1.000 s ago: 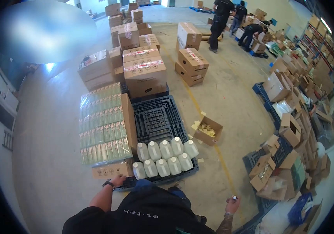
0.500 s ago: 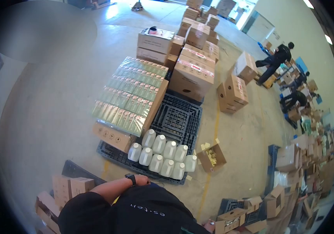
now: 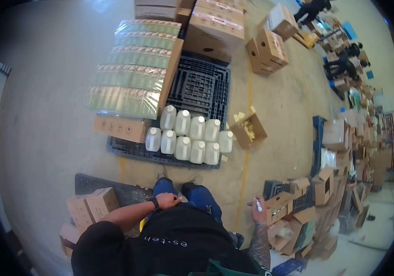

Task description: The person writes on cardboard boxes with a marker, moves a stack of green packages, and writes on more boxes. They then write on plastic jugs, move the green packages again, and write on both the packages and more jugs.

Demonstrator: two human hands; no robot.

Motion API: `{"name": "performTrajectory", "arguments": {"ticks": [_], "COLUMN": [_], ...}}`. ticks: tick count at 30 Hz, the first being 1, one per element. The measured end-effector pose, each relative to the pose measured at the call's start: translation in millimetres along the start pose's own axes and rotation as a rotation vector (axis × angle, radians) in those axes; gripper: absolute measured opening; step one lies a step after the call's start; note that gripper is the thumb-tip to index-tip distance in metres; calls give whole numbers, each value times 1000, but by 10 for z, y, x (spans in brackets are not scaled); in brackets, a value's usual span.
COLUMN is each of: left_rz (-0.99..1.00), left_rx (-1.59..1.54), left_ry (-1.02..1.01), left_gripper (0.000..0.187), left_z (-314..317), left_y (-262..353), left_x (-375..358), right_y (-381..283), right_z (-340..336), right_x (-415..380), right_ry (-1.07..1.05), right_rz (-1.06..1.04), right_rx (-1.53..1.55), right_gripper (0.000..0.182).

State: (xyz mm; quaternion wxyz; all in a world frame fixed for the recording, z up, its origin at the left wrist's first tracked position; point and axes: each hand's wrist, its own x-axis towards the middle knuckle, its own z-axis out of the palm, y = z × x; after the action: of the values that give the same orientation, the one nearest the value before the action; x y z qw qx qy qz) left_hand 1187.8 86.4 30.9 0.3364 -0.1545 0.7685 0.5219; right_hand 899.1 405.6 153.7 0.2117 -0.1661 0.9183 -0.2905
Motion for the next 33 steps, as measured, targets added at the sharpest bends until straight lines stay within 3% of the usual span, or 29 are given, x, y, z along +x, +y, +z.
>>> {"name": "performTrajectory", "arguments": {"ticks": [3,6,9,11,13,15,18,21,24,25,27,29,30,33], "left_rz": [31,0,-48,249,313,283,221,333,79,-171,28,-197,-176,82], "left_rx": [-83,-79,144,87,277,305,6,-289,-344,-326,-406,-361,-313,-82], "left_ry": [-35,-79,-28,153,-185,-299,-469,-796,-368,-295,44,129,233,650], "left_gripper": [65,62,53,52,56,59,59,53,43,37,33,28,28,28], "left_z": [98,297,541,1126,1592,2211,2563,2504,2273,2057,2073,1684,1523,1001], "left_y": [198,438,1134,1397,1895,2128,2252,2467,2471,2594,2028,1759,1523,1065], "left_x": [-233,35,518,1021,1463,1766,1902,1531,1724,1902,2382,2965,3279,4173], "right_y": [119,529,1044,1351,1678,1954,2329,2602,3013,3133,3348,3584,3703,4002], "right_z": [38,-22,-272,-372,-464,-504,-371,-48,515,715,1099,1524,1733,2262], "right_x": [-55,-125,-7,154,345,607,1011,1353,1766,1928,2173,2448,2587,3049], "right_ry": [-121,-150,-145,-137,-109,-51,23,33,55,64,34,0,-12,-100], "right_rz": [18,56,71,77,49,-13,-103,3,44,54,178,268,294,302], "right_rx": [-60,24,47,102,134,109,184,472,680,735,988,1212,1315,1498], "right_gripper": [27,27,28,28,27,27,25,22,22,22,21,21,22,19]}}
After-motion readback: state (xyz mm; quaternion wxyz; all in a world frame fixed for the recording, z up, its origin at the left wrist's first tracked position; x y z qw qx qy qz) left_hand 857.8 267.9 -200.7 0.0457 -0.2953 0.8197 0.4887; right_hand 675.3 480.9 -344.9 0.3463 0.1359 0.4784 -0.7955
